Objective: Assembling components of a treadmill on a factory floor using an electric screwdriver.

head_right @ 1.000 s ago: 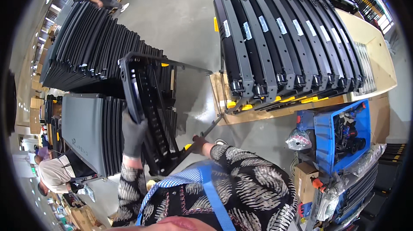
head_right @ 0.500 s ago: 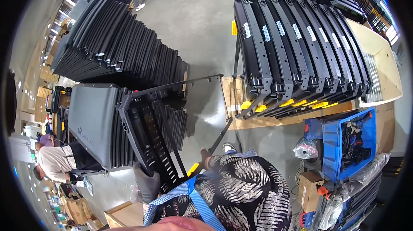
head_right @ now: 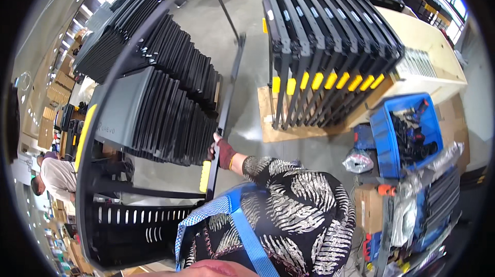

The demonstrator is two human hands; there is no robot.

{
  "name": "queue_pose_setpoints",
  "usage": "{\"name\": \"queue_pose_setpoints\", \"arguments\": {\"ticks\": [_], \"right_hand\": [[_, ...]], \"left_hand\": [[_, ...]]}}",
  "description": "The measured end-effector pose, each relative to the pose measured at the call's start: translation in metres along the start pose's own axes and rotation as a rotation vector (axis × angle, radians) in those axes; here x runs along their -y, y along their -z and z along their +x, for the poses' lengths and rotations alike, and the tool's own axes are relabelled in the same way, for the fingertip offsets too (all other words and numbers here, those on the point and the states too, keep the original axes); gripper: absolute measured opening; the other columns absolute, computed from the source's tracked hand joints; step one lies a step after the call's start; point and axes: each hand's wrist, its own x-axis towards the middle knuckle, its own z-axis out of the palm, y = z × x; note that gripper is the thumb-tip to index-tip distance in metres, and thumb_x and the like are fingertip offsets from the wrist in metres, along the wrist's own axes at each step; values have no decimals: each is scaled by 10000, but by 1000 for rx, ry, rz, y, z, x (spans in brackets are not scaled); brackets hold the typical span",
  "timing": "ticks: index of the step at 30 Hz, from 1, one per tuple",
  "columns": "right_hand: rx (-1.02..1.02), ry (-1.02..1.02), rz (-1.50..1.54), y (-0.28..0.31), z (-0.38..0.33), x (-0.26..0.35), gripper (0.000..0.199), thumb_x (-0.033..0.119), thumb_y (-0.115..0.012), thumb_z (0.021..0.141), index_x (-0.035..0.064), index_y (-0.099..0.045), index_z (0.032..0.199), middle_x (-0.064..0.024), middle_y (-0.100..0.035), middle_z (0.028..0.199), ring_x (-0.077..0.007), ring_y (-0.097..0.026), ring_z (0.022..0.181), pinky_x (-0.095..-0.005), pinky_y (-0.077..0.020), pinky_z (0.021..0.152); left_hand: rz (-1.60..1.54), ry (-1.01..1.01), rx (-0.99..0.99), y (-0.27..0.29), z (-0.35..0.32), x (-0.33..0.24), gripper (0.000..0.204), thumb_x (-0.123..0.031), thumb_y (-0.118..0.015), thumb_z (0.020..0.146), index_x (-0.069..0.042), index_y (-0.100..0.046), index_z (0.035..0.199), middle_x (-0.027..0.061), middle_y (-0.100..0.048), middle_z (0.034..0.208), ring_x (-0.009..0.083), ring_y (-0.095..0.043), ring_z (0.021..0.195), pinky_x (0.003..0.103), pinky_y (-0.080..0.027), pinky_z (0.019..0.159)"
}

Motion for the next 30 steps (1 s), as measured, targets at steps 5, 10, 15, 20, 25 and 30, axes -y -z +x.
{"name": "queue_pose_setpoints", "arguments": {"ticks": [5, 10, 15, 20, 25, 30], "right_hand": [[518, 184, 156, -1, -102, -20, 499, 578, -504, 856, 81, -542, 866, -118, -596, 833, -331, -593, 802, -500, -476, 792], [702, 736, 254, 39, -278, 74, 519, 572, -539, 842, 63, -564, 937, -49, -557, 798, -222, -554, 720, -359, -463, 658], [299, 1050, 37, 176, -390, 64, 441, 551, -497, 878, 116, -528, 814, 29, -389, 568, -148, -419, 521, -311, -371, 492], [48, 1220, 322, 241, -506, 4, 422, 509, -476, 907, 128, -500, 727, 21, -358, 507, -166, -389, 466, -327, -355, 460], [-168, 1464, 609, 327, -614, -59, 438, 516, -438, 919, 137, -502, 711, 14, -355, 491, -173, -373, 447, -339, -340, 441], [-220, 1681, 818, 417, -707, -123, 464, 540, -442, 906, 124, -510, 711, 28, -336, 513, -151, -370, 466, -336, -361, 469]], "left_hand": [[-118, 20, -15, 43, -51, 65, 556, -119, -540, 741, 57, -443, 1259, 209, -518, 1181, 340, -543, 1055, 402, -449, 910], [-277, -8, 42, 68, -66, 106, 537, -147, -517, 778, 60, -437, 1267, 203, -517, 1189, 326, -543, 1055, 392, -450, 910], [-494, -152, 155, 40, -19, 104, 521, -176, -493, 816, 63, -431, 1275, 197, -517, 1197, 313, -544, 1055, 383, -451, 910], [-692, -250, 299, 0, -6, 48, 510, -205, -470, 853, 67, -425, 1282, 191, -517, 1205, 299, -544, 1054, 373, -452, 910], [-859, -317, 414, -40, -11, -46, 502, -234, -447, 890, 70, -418, 1290, 185, -517, 1213, 285, -544, 1054, 363, -453, 911], [-1026, -374, 569, -86, -54, -192, 499, -262, -423, 928, 73, -412, 1298, 179, -517, 1221, 271, -544, 1054, 353, -454, 911]]}}
